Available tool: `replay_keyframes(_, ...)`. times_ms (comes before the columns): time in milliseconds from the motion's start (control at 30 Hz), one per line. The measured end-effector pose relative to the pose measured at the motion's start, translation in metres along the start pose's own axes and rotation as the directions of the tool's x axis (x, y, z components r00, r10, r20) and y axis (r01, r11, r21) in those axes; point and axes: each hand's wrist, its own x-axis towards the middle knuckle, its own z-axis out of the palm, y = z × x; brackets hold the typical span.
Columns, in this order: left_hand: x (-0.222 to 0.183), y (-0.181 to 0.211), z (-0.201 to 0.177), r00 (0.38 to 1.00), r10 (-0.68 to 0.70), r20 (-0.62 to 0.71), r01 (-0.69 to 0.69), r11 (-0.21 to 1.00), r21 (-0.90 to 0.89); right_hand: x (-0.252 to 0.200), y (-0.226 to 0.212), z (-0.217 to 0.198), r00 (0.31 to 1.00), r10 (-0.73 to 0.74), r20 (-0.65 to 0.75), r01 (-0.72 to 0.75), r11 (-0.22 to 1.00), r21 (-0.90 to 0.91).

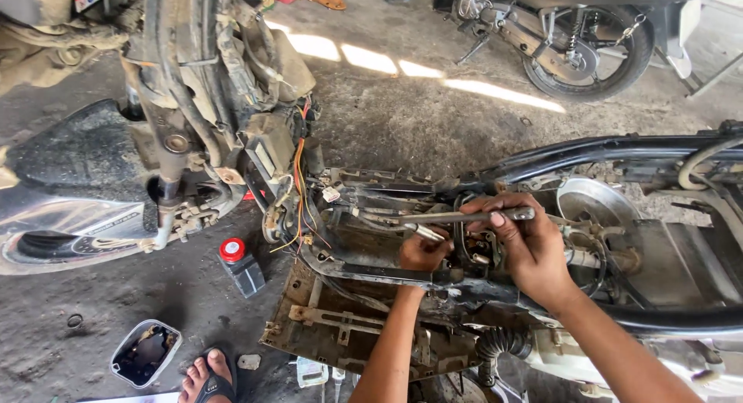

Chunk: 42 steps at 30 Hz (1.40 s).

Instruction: The person repairs a partially disassembled scooter in a workshop. They pick an L-shaped socket wrench from a basin of tools, fit it onto bolts on the scooter's frame and engine area, and repeatedly turn the wrench to loosen and tighten fasteners, steadying the bike with the other hand.

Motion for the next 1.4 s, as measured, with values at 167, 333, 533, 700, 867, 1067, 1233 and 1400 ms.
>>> replay_keyframes(167,-0.001,0.035,0.009,0.990,-0.071,-0.124,0.118,0.893,0.435,-0.005,0.008,0.001,0.993,-0.034,0.111,0.028,0.998,0.059)
replay_keyframes(333,-0.003,0.030,0.009,0.995,0.011,-0.101,0.021,0.952,0.306,-0.008,0.004,0.008,0.978,-0.113,0.173,0.132,0.986,-0.103)
replay_keyframes(533,-0.002,0.027,0.005,0.992,-0.110,-0.064,0.125,0.937,0.326,-0.007,0.002,0.003,0.987,-0.087,0.139,0.097,0.993,-0.069)
replay_keyframes(700,0.000,0.010,0.004,0.997,-0.058,-0.042,0.065,0.980,0.188,-0.008,0.006,0.002,0.989,-0.053,0.141,0.059,0.997,-0.042)
replay_keyframes(867,0.001,0.010,0.004,0.999,-0.044,-0.011,0.045,0.994,0.101,-0.008,0.000,0.001,0.991,-0.055,0.121,0.067,0.993,-0.096)
replay_keyframes(1067,0.003,0.001,0.000,0.993,-0.100,-0.056,0.113,0.932,0.345,-0.003,0.002,0.001,0.988,-0.084,0.131,0.087,0.996,-0.021)
replay_keyframes(1233,-0.006,0.022,0.007,0.999,0.022,-0.042,-0.032,0.967,-0.251,0.012,0.004,0.004,0.993,-0.046,0.113,0.059,0.991,-0.121)
replay_keyframes(1400,-0.007,0.004,0.007,0.985,-0.078,-0.155,0.038,0.968,-0.246,0.039,0.014,0.003,0.995,0.005,0.096,0.000,0.999,-0.044)
